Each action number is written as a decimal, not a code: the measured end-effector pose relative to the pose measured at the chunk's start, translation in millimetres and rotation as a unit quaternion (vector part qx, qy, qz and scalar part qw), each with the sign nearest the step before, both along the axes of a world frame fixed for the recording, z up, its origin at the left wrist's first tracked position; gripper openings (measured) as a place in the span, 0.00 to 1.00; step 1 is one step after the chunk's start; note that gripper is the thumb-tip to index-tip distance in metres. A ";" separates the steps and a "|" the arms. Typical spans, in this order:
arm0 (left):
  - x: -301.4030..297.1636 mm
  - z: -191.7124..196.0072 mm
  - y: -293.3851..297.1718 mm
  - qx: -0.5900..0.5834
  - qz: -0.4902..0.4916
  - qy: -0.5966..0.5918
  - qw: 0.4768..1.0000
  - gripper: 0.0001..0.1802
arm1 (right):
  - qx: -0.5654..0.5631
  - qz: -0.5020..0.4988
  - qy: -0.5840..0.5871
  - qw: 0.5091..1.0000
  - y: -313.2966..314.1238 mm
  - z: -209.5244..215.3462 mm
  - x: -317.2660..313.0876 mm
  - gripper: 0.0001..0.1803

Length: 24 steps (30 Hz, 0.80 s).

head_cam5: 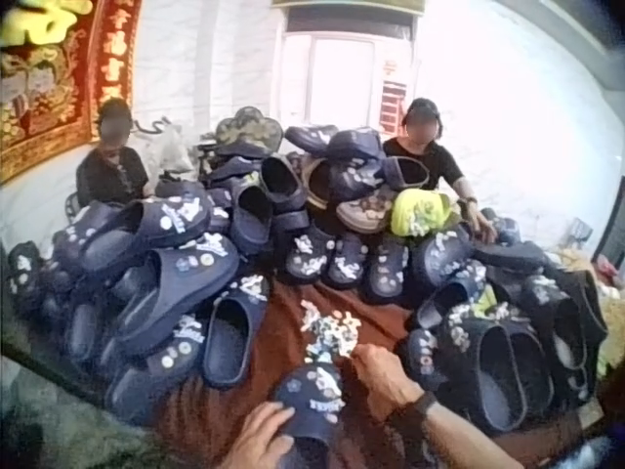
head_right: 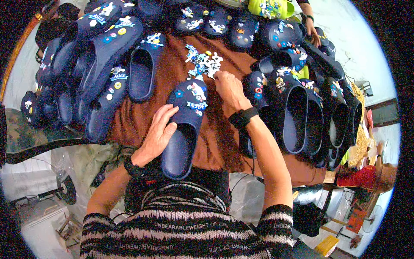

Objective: Attaching decorative charms to the holes of blue foam clogs.

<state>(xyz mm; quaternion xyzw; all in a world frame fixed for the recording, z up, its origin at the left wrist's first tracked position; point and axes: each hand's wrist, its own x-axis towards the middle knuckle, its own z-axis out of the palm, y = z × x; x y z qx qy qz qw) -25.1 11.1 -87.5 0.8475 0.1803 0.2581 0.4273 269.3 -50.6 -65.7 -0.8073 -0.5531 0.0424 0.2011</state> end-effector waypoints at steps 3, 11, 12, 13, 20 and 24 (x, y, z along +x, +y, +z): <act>-3.0 4.1 2.9 0.004 -0.016 0.044 0.999 0.30 | 0.013 -0.009 -0.029 0.999 23.7 -13.6 10.1 0.12; -3.1 0.3 3.1 0.028 -0.012 0.051 0.998 0.30 | 0.038 -0.056 -0.013 0.998 51.4 -35.5 17.8 0.13; -3.7 0.2 3.4 0.033 -0.011 0.051 0.998 0.30 | 0.036 -0.028 -0.016 0.999 49.8 -38.5 15.9 0.13; -2.5 -0.1 3.0 0.037 -0.014 0.050 0.998 0.29 | 0.034 -0.004 -0.019 0.999 47.3 -41.3 16.2 0.13; -1.1 -1.7 2.1 0.038 -0.014 0.047 0.998 0.29 | 0.047 -0.050 0.095 0.993 45.2 -43.1 17.1 0.11; 0.5 -4.7 0.7 0.033 -0.012 0.035 0.999 0.30 | 0.080 -0.074 0.172 0.979 45.5 -37.6 19.3 0.10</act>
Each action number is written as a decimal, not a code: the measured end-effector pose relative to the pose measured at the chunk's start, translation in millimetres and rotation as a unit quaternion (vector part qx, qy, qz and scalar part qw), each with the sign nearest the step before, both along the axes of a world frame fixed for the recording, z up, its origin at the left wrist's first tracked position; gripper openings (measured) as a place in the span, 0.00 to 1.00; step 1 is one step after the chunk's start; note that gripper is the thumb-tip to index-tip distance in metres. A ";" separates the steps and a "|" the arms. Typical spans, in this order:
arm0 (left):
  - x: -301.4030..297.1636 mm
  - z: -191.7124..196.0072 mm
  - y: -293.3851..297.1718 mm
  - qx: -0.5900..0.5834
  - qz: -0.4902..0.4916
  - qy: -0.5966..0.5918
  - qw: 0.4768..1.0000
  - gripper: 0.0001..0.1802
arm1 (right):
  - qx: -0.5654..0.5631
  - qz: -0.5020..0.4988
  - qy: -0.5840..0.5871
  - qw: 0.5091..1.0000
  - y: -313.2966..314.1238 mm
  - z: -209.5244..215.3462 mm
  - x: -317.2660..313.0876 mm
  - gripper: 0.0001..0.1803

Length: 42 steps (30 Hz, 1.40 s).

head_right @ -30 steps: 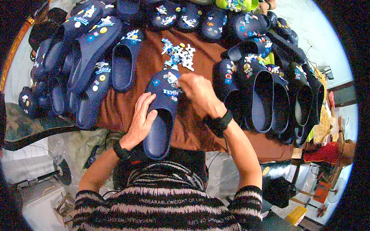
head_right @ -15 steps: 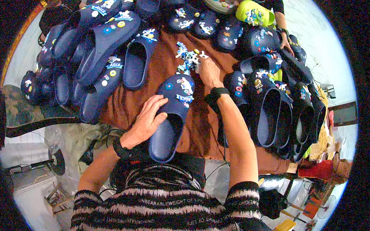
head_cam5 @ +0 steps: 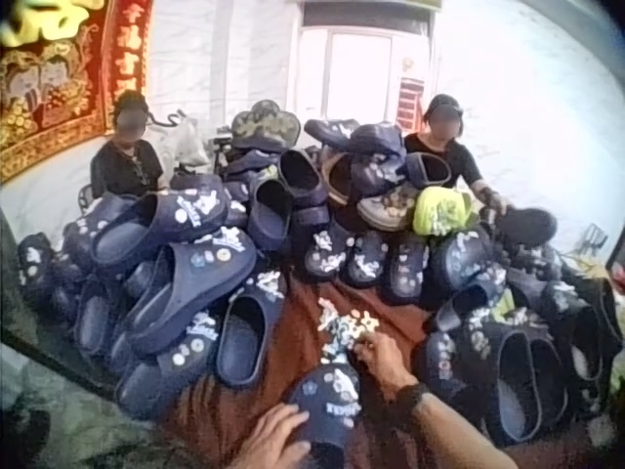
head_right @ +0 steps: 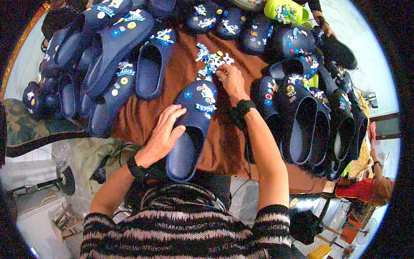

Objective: Attaching decorative charms to the holes of blue foam clogs.

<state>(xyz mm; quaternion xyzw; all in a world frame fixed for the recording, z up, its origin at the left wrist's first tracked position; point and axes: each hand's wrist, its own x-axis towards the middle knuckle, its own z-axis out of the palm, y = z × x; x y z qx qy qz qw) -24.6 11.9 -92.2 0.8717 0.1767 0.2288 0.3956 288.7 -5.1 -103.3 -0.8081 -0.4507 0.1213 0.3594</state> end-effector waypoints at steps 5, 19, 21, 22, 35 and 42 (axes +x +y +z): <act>-0.1 -4.2 -10.9 -0.086 0.042 -0.062 0.993 0.36 | 0.007 0.131 0.088 0.987 -0.6 32.6 -15.6 0.07; -1.7 -1.9 -13.7 -0.150 0.068 -0.026 0.986 0.46 | -0.043 0.373 -0.159 0.913 1.2 64.7 -101.9 0.08; -2.6 -2.2 -13.4 -0.153 0.070 -0.025 0.985 0.46 | -0.056 0.390 -0.173 0.903 2.5 70.2 -105.3 0.08; -2.3 -2.1 -13.0 -0.153 0.068 -0.023 0.986 0.46 | -0.057 0.391 -0.174 0.902 2.0 70.9 -106.2 0.08; -2.6 -6.6 -13.4 -0.152 0.069 -0.033 0.985 0.47 | -0.097 0.433 -0.200 0.874 -4.8 83.7 -118.1 0.11; -1.7 -7.2 -13.0 -0.133 0.071 -0.036 0.988 0.47 | -0.154 0.407 -0.271 0.859 -16.7 76.4 -121.3 0.17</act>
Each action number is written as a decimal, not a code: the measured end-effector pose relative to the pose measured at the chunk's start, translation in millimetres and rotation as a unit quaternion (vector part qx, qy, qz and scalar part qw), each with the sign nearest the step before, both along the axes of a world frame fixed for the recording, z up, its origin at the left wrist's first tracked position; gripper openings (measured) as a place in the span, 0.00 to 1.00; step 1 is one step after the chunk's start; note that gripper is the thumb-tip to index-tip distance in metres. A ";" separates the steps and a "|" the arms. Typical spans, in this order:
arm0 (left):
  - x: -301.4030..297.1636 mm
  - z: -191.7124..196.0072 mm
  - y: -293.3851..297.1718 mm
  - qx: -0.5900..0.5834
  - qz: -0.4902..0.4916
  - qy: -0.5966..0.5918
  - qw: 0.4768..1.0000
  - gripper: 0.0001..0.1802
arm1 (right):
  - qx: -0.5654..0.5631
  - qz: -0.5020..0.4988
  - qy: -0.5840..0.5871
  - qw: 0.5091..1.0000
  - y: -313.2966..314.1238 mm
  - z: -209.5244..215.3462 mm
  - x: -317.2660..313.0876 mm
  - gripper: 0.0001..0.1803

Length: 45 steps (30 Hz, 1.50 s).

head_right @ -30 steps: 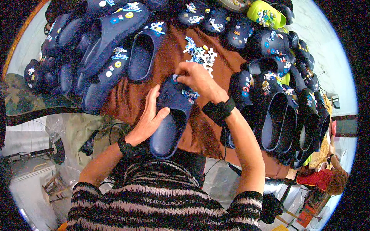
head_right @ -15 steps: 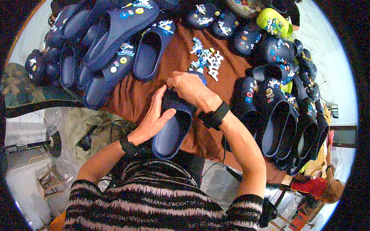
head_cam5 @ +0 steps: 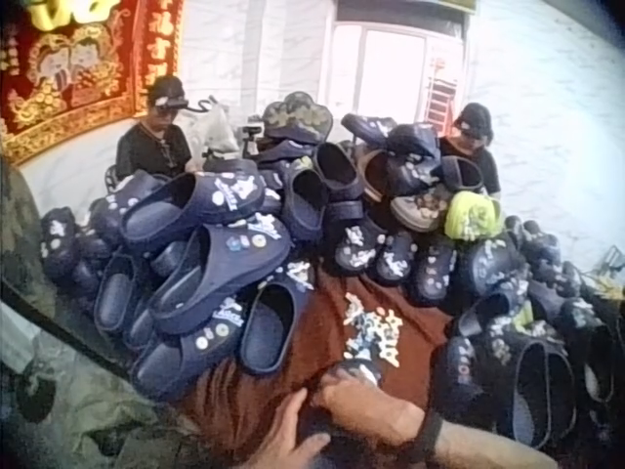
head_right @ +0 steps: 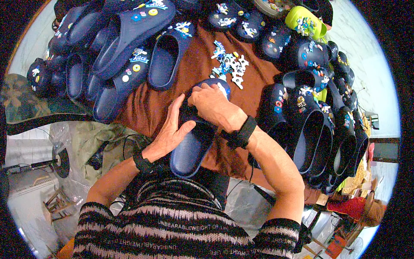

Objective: Attaching decorative charms to the holes of blue foam clogs.

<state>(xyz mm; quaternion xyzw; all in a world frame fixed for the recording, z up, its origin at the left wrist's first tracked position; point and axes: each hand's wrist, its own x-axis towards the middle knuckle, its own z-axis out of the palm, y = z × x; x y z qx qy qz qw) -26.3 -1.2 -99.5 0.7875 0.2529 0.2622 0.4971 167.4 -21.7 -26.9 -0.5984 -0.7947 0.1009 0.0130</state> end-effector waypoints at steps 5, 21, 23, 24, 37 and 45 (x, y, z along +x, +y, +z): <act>0.9 3.9 -0.1 -0.014 -0.009 0.008 1.000 0.45 | 0.006 -0.004 -0.011 1.000 -2.8 7.2 -5.4 0.17; 0.9 -6.4 0.8 0.008 -0.027 0.045 0.999 0.36 | 0.166 -0.432 0.143 0.875 6.8 -57.4 135.3 0.14; 0.2 -7.7 -1.3 -0.002 -0.018 0.050 0.999 0.36 | 0.116 -0.451 0.113 0.878 5.3 -67.1 138.2 0.14; 0.0 -8.1 -2.2 -0.002 -0.018 0.051 0.999 0.36 | 0.116 -0.451 0.113 0.878 3.3 -73.3 137.7 0.14; -8.3 -3.3 -18.8 0.066 -0.009 0.037 0.997 0.32 | 0.040 -0.194 0.300 0.933 34.0 -71.5 115.5 0.17; -9.1 -0.9 -20.1 0.035 0.001 0.027 0.999 0.32 | -0.034 -0.166 0.142 0.975 50.4 -47.3 109.3 0.16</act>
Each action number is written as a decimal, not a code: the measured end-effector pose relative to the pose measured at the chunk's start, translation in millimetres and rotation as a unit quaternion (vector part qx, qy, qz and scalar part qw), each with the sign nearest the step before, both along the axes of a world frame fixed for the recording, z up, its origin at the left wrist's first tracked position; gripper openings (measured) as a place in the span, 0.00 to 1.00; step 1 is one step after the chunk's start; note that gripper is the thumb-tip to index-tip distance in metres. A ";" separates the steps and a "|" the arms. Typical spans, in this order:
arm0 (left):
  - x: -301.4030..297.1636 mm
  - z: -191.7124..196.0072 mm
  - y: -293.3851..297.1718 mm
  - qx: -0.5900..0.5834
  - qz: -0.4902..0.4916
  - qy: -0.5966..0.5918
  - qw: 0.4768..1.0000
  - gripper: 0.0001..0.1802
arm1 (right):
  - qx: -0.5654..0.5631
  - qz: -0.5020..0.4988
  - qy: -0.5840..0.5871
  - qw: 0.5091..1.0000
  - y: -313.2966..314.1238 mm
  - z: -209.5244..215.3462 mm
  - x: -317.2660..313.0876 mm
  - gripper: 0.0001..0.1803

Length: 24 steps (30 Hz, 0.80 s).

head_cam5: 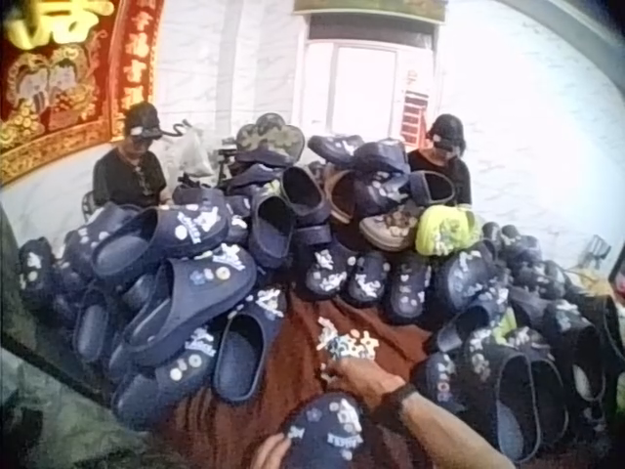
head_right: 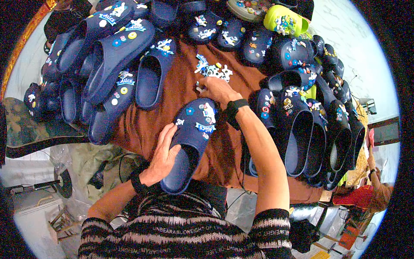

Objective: Attaching decorative charms to the holes of blue foam clogs.

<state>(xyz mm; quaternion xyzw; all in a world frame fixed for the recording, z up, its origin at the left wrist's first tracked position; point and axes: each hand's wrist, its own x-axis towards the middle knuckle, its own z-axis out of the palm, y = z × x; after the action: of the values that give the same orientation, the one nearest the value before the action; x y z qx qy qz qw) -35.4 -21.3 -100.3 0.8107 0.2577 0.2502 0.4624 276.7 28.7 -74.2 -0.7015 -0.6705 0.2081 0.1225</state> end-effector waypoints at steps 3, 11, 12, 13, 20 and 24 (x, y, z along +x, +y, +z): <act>2.7 0.5 0.2 0.020 0.007 -0.008 1.000 0.32 | 0.057 -0.028 0.035 0.997 -0.8 -11.8 11.8 0.15; 5.1 4.1 0.2 0.027 -0.003 -0.002 1.000 0.30 | 0.029 -0.021 0.070 0.997 -5.1 -8.9 11.5 0.15; 6.3 5.3 -0.1 0.031 -0.008 -0.005 0.999 0.29 | 0.027 -0.004 0.035 0.999 -5.7 -11.4 12.8 0.15; 6.2 5.5 0.4 0.032 -0.007 -0.005 0.999 0.29 | 0.028 -0.003 0.035 0.999 -5.1 -13.2 12.1 0.15; 12.3 6.8 7.4 0.101 0.017 0.006 0.995 0.27 | 0.101 -0.124 0.009 0.987 -7.0 -11.6 15.8 0.14; 15.7 7.1 8.5 0.097 0.016 0.012 0.995 0.27 | 0.181 -0.133 -0.063 0.972 -3.4 -15.4 13.0 0.14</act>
<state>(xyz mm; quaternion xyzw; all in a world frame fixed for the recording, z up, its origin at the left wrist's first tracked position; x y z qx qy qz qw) -19.8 -12.8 -93.3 0.8503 0.2508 0.2713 0.3748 289.7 25.3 -89.6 -0.7621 -0.6043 0.0205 0.2314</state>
